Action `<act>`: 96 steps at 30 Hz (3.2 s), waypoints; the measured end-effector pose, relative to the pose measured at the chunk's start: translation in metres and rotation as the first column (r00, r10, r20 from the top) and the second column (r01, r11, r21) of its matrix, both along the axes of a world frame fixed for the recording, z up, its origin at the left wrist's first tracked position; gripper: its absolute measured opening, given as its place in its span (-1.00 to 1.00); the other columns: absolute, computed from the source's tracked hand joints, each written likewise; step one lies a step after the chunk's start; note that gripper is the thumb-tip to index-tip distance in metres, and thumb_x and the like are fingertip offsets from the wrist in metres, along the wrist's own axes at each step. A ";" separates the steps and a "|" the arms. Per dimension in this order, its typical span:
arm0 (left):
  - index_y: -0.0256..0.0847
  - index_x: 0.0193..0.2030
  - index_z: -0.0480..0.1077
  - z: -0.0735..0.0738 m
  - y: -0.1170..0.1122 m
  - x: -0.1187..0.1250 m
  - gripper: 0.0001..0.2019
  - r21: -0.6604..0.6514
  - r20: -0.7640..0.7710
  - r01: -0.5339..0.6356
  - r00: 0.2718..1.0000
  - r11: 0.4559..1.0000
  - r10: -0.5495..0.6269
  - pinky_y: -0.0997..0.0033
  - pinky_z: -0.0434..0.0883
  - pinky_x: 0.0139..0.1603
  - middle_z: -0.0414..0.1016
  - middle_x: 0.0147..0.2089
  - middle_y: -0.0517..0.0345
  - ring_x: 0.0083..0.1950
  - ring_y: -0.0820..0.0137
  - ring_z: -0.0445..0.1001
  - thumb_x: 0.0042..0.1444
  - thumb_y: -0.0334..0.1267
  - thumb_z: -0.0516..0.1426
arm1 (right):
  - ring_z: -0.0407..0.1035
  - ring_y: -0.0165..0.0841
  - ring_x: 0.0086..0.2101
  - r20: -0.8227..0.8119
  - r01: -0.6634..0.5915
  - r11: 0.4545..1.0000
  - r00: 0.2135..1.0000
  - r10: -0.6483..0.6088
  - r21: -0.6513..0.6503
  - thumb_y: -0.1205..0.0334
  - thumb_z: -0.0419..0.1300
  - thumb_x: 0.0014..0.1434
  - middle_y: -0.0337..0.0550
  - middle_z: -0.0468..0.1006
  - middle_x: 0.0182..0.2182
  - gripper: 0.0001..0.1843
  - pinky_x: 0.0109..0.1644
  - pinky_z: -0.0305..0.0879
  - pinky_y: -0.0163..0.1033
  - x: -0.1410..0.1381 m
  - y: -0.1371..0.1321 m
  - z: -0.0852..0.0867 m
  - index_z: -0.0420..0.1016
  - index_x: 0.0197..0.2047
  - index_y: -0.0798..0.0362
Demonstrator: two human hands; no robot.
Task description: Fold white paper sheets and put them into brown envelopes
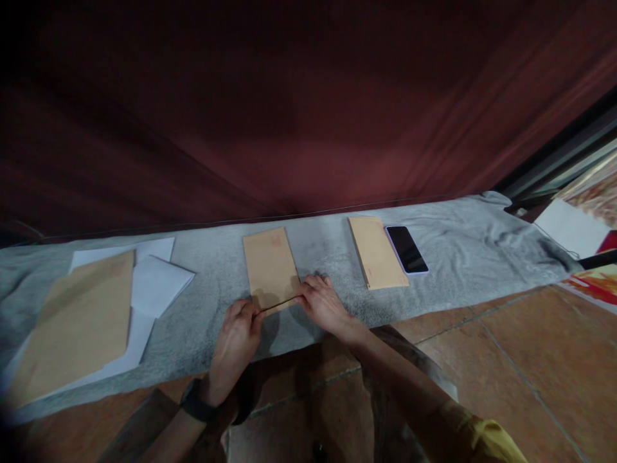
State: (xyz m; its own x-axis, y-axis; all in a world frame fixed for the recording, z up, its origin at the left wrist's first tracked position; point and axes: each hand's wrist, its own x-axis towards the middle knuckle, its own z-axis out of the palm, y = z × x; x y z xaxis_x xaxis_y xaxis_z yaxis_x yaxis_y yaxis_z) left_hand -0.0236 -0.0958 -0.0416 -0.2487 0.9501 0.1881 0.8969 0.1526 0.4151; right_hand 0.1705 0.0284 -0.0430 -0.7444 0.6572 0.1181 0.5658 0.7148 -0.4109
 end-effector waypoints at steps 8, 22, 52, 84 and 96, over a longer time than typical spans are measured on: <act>-0.16 -0.34 0.41 0.011 0.003 0.005 -0.82 -0.060 -0.141 -0.071 0.988 0.996 0.062 0.20 0.39 -0.16 0.47 -0.23 -0.05 -0.16 0.14 0.45 0.25 -0.28 0.03 | 0.32 -0.16 -0.10 0.023 0.039 0.998 0.999 -0.040 0.043 0.25 0.23 0.32 -0.08 0.50 -0.19 -0.94 -0.01 0.14 -0.05 -0.002 -0.002 0.001 0.50 -0.21 0.03; -0.13 -0.41 0.36 0.008 0.007 -0.001 -0.83 -0.062 -0.056 -0.063 0.997 0.996 0.060 0.20 0.37 -0.10 0.44 -0.28 0.00 -0.18 0.16 0.42 0.22 -0.28 0.08 | 0.25 -0.14 -0.08 0.040 0.094 0.995 0.995 -0.095 0.036 0.17 0.26 0.30 -0.07 0.49 -0.18 -0.88 -0.04 0.12 -0.03 -0.005 0.000 -0.002 0.51 -0.26 0.02; -0.24 0.26 0.35 -0.001 -0.005 0.025 -0.48 0.029 -0.155 0.274 0.951 0.961 -0.267 0.14 0.38 0.27 0.43 0.26 -0.06 0.27 0.21 0.39 0.19 -0.58 -0.06 | 0.25 -0.21 -0.10 -0.004 0.232 0.960 0.972 -0.236 -0.154 0.26 0.33 0.17 -0.16 0.48 -0.15 -0.96 -0.08 0.05 -0.14 -0.008 0.009 -0.007 0.54 -0.30 -0.01; -0.48 0.49 -0.01 -0.033 -0.024 0.051 -0.31 -0.035 -0.263 0.288 0.921 0.957 -0.286 -0.04 0.22 0.44 0.12 0.47 -0.35 0.50 0.05 0.10 0.27 -0.23 0.03 | -0.15 -0.18 0.44 -0.019 -0.315 0.944 0.948 0.318 0.098 0.05 0.02 0.42 0.17 0.03 0.45 -0.25 0.49 0.02 0.02 -0.005 -0.052 -0.009 -0.05 0.49 0.31; -0.49 0.50 -0.09 -0.022 -0.033 0.056 -0.28 -0.022 -0.263 0.175 0.949 0.984 -0.174 -0.10 0.21 0.44 0.08 0.49 -0.37 0.53 0.02 0.00 0.29 -0.20 0.02 | -0.14 -0.15 0.44 0.013 -0.263 0.955 0.965 0.264 0.139 -0.10 0.02 0.41 0.21 0.06 0.44 -0.19 0.50 -0.03 0.04 0.005 -0.052 -0.012 -0.02 0.48 0.34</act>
